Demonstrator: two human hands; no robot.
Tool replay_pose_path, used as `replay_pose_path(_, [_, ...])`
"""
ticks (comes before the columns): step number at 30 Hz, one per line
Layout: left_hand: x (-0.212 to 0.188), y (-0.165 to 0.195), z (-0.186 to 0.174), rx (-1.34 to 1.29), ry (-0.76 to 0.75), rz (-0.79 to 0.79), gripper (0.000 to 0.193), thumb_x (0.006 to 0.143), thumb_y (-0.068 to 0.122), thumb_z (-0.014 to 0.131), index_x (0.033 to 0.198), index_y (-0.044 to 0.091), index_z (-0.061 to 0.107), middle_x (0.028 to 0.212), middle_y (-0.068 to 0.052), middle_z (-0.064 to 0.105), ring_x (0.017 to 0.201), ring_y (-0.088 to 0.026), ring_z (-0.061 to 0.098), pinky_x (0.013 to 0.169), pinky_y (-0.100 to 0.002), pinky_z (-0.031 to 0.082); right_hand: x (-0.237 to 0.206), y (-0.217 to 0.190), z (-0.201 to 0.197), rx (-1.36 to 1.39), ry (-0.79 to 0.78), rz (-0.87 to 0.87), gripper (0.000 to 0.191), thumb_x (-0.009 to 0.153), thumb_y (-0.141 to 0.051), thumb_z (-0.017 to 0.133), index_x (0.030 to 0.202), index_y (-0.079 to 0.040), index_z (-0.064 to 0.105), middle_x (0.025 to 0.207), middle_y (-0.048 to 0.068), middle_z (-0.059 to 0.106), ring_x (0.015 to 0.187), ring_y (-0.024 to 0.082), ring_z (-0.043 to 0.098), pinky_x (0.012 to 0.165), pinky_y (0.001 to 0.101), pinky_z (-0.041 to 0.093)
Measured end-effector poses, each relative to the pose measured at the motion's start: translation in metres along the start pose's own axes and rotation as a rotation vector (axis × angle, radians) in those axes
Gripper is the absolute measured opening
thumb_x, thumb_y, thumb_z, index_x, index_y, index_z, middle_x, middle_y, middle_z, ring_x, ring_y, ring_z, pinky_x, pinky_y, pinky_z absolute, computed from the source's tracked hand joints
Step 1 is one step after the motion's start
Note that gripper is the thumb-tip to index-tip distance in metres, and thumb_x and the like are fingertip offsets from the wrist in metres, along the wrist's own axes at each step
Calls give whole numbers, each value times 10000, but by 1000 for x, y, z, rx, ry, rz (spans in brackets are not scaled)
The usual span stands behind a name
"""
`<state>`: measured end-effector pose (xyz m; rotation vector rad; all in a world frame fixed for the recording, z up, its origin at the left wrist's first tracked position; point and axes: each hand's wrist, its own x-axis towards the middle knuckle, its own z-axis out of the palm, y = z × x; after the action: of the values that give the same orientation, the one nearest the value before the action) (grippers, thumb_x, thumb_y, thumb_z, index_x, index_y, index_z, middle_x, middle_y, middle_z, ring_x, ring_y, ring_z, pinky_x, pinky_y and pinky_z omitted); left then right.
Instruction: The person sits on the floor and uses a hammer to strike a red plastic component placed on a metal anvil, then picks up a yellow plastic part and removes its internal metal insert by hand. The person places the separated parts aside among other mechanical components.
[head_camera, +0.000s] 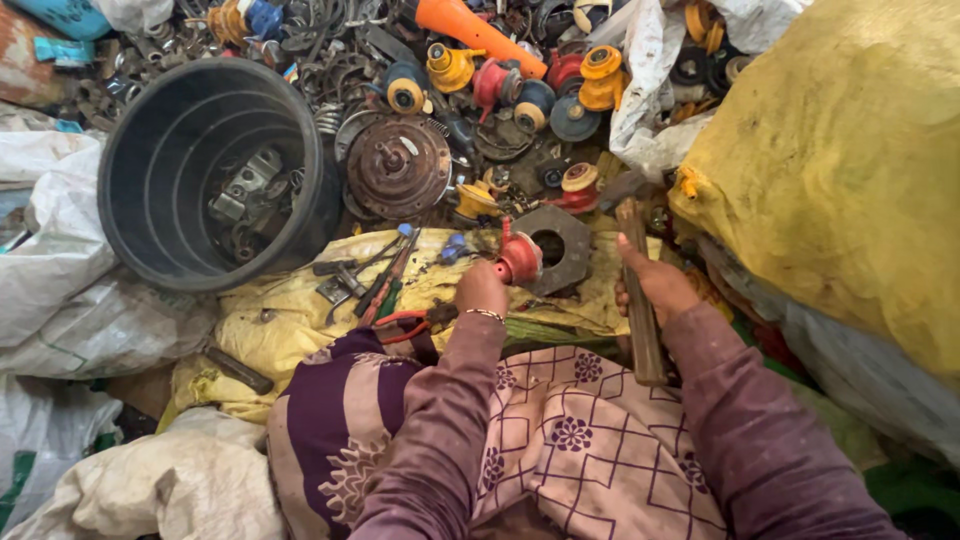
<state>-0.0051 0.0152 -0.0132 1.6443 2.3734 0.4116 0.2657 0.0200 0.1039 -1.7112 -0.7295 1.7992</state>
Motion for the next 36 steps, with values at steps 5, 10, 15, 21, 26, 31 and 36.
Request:
replay_pose_path(5, [0,19,3,218,166,165,127,937,156,598,999,84,682,938,-131,707,838,-332,713,638,-463,590,-13,-6,7,-81,41,35,624,852,-665,659,772,-50,592,606,53,560,503,191,531,491,383,468])
replay_pose_path(10, [0,41,-14,421,158,165,218,991,163,555,1158,79,667,973,-107,692,872,-310,709,656,-425,581,-6,2,5,-3,-2,-25,603,862,-642,682,751,-55,599,593,65,579,507,192,562,499,358,482])
replay_pose_path(15, [-8,72,-40,274,210,428,302,919,189,570,1176,83,686,1013,-109,680,909,-326,689,673,-448,573,8,9,-1,125,-59,-62,559,878,-618,687,772,-75,607,598,47,565,500,171,551,495,344,479])
replay_pose_path(21, [12,105,-13,1281,0,515,267,822,131,748,1069,33,733,1029,-151,728,879,-391,660,598,-545,556,22,14,-4,156,-23,15,518,877,-590,699,866,-82,596,644,31,570,518,145,555,501,335,496])
replay_pose_path(26, [57,78,-18,655,-320,279,243,931,275,666,1013,81,787,1008,-136,764,937,-374,720,678,-510,582,26,19,-7,205,-99,17,541,883,-588,720,859,-69,568,647,40,570,521,146,558,509,335,509])
replay_pose_path(31, [36,33,-44,-392,-96,214,344,952,457,699,997,131,794,912,-159,777,900,-306,779,739,-456,574,22,13,-7,103,-61,-20,505,879,-571,714,840,-84,585,640,35,587,515,149,563,511,333,504])
replay_pose_path(36, [-6,21,-37,-298,-223,-33,344,783,378,734,1011,123,774,922,-221,744,932,-400,718,776,-498,561,4,10,-8,-83,-12,-169,508,928,-519,686,841,-24,616,617,77,600,486,185,569,488,359,470])
